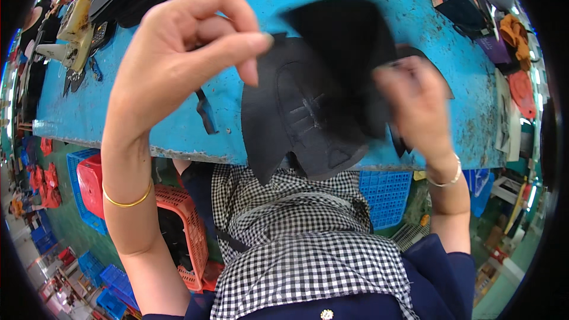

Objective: The person trims excess threads from shoe upper components using snips.

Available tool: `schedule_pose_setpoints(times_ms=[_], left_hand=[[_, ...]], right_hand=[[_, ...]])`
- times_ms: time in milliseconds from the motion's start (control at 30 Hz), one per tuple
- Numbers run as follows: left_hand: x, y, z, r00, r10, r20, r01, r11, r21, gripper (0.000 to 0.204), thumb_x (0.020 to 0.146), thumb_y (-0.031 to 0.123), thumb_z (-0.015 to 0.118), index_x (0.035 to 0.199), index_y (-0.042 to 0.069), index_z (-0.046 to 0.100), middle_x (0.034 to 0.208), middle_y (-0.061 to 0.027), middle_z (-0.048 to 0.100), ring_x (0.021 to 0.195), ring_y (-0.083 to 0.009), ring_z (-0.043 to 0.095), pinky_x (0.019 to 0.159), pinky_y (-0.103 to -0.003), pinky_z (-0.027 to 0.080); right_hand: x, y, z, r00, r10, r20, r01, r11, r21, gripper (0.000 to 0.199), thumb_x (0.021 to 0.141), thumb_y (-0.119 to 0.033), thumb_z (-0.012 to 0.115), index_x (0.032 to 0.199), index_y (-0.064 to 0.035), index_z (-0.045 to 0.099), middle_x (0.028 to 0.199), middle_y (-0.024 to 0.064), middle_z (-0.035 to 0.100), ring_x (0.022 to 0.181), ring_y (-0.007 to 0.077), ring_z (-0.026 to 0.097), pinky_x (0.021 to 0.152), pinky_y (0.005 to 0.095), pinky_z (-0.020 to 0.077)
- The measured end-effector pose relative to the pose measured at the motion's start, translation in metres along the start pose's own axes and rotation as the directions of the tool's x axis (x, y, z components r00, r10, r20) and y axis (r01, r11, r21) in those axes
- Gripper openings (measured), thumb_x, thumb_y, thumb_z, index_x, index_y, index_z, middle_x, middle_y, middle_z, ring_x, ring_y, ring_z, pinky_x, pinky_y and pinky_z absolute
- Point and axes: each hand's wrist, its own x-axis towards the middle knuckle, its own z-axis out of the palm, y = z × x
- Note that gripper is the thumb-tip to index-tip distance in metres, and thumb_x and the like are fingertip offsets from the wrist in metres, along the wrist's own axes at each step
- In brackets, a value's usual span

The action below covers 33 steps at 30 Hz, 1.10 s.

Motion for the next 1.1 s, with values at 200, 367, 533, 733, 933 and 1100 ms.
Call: schedule_pose_setpoints(times_ms=[200, 367, 533, 733, 933, 1100], left_hand=[[0.021, 0.010, 0.037, 0.948, -0.087, 0.306, 0.047, 0.990, 0.136, 0.012, 0.082, 0.013, 0.078, 0.084, 0.002, 0.073, 0.077, -0.0008, 0.071, 0.071, -0.0060, 0.062, 0.068, -0.023, 0.050], [0.043, -0.010, 0.063, 0.890, -0.040, 0.454, -0.050, 0.982, 0.185, 0.014, 0.078, 0.015, 0.078, 0.085, 0.003, 0.074, 0.076, -0.0071, 0.071, 0.074, -0.0165, 0.065, 0.072, -0.030, 0.051], [0.049, -0.011, 0.073, 0.875, -0.149, 0.462, -0.013, 0.944, 0.329, 0.015, 0.078, 0.018, 0.077, 0.083, 0.004, 0.074, 0.075, -0.0087, 0.070, 0.070, -0.0218, 0.063, 0.068, -0.032, 0.050], [0.034, -0.022, 0.076, 0.956, 0.001, 0.295, -0.139, 0.883, 0.448, 0.020, 0.077, 0.020, 0.079, 0.081, 0.004, 0.070, 0.068, -0.0109, 0.065, 0.064, -0.0264, 0.060, 0.064, -0.036, 0.048], [0.042, -0.014, 0.058, 0.937, -0.162, 0.309, 0.004, 0.890, 0.457, 0.023, 0.078, 0.022, 0.080, 0.085, 0.003, 0.070, 0.067, -0.0120, 0.064, 0.060, -0.0253, 0.061, 0.059, -0.034, 0.048], [0.044, -0.021, 0.059, 0.932, -0.154, 0.329, 0.006, 0.912, 0.410, 0.019, 0.081, 0.018, 0.078, 0.088, 0.002, 0.070, 0.070, -0.0128, 0.066, 0.063, -0.0226, 0.063, 0.061, -0.033, 0.049]], right_hand=[[-0.089, 0.079, -0.072, 0.471, 0.881, -0.047, -0.523, 0.322, 0.789, 0.038, 0.106, -0.019, 0.046, 0.139, -0.0035, 0.055, 0.132, 0.0060, 0.060, 0.094, 0.0101, 0.064, 0.079, 0.0242, 0.0541], [-0.159, 0.122, -0.097, 0.502, 0.864, -0.022, -0.702, 0.422, 0.573, 0.027, 0.107, -0.021, 0.049, 0.128, -0.0052, 0.053, 0.083, -0.0060, 0.053, 0.050, -0.0018, 0.030, 0.041, 0.0175, 0.0196], [-0.105, 0.078, -0.071, 0.638, 0.765, 0.086, -0.662, 0.489, 0.568, 0.022, 0.105, -0.017, 0.051, 0.124, -0.0051, 0.053, 0.078, -0.0044, 0.048, 0.052, 0.0007, 0.036, 0.046, 0.0172, 0.0276], [-0.006, 0.020, -0.012, 0.937, -0.217, 0.273, 0.135, 0.948, 0.287, 0.014, 0.085, -0.007, 0.068, 0.097, -0.0090, 0.062, 0.079, 0.0040, 0.061, 0.066, 0.0198, 0.062, 0.057, 0.0328, 0.0491], [0.019, 0.018, -0.005, 0.754, -0.364, 0.547, 0.305, 0.931, 0.199, 0.016, 0.083, -0.015, 0.070, 0.089, -0.0115, 0.056, 0.070, 0.0029, 0.058, 0.070, 0.0244, 0.064, 0.056, 0.0372, 0.0482], [0.026, 0.028, -0.003, 0.733, -0.422, 0.533, 0.256, 0.898, 0.358, 0.016, 0.082, -0.014, 0.070, 0.088, -0.0129, 0.055, 0.065, 0.0032, 0.053, 0.068, 0.0244, 0.062, 0.053, 0.0365, 0.0469]])
